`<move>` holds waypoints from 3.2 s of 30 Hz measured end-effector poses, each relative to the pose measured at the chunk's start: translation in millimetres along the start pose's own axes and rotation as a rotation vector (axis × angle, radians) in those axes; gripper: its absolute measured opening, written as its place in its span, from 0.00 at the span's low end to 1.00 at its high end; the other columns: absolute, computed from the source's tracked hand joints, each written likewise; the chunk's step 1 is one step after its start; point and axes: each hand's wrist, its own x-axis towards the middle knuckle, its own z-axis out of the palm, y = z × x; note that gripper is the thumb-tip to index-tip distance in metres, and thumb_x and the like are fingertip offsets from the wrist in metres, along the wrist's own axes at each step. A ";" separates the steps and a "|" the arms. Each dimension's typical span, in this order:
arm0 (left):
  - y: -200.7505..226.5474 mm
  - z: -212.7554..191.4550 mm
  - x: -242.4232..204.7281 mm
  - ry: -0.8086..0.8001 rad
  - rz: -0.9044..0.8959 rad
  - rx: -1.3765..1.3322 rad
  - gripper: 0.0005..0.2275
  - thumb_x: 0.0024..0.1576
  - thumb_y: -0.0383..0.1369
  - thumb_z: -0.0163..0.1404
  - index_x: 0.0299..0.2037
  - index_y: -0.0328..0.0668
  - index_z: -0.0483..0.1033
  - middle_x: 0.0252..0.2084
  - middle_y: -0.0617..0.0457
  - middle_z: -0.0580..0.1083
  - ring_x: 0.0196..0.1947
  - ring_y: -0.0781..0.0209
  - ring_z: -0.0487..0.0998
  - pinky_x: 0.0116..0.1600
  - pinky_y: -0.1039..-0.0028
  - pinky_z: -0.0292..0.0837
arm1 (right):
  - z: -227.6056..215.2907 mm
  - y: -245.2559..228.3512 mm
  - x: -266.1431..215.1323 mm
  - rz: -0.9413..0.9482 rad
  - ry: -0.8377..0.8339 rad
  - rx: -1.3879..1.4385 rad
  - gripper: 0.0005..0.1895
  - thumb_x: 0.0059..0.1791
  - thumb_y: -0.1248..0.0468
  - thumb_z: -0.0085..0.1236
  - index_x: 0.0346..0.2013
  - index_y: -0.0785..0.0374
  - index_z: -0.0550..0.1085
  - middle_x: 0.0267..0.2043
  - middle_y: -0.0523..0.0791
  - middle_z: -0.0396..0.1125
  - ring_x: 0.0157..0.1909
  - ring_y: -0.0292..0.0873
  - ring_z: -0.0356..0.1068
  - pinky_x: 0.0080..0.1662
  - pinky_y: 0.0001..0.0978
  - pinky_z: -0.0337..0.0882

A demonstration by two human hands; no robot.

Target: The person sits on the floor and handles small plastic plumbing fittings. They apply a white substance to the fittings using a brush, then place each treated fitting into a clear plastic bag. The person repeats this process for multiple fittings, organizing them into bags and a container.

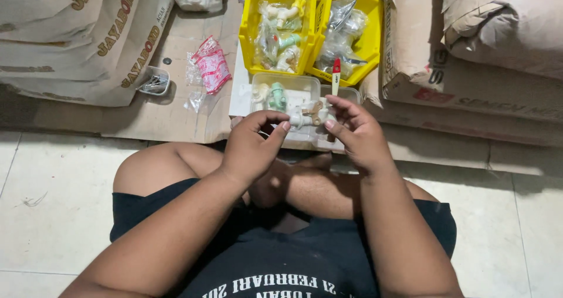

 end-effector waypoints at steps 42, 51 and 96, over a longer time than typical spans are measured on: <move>-25.5 -18.8 16.9 -0.106 0.203 0.261 0.07 0.60 0.31 0.45 0.40 0.36 0.71 0.40 0.40 0.75 0.36 0.38 0.81 0.37 0.58 0.79 | 5.6 14.3 8.9 -0.036 0.012 0.052 0.29 0.52 0.69 0.59 0.67 0.68 0.62 0.39 0.51 0.69 0.32 0.44 0.76 0.40 0.32 0.79; -3.2 -12.7 5.7 -0.084 0.107 0.037 0.16 0.59 0.36 0.59 0.52 0.33 0.75 0.43 0.40 0.77 0.38 0.54 0.82 0.40 0.69 0.81 | 10.8 15.8 7.5 -0.033 0.021 0.115 0.30 0.52 0.68 0.60 0.67 0.68 0.62 0.38 0.53 0.70 0.30 0.45 0.76 0.38 0.32 0.79; 6.5 14.0 33.9 -0.372 0.256 1.175 0.22 0.66 0.50 0.42 0.64 0.51 0.74 0.77 0.42 0.54 0.76 0.31 0.47 0.74 0.45 0.41 | -24.7 41.7 19.5 -0.139 0.419 0.064 0.22 0.51 0.73 0.63 0.58 0.72 0.67 0.47 0.51 0.66 0.31 0.40 0.72 0.30 0.26 0.78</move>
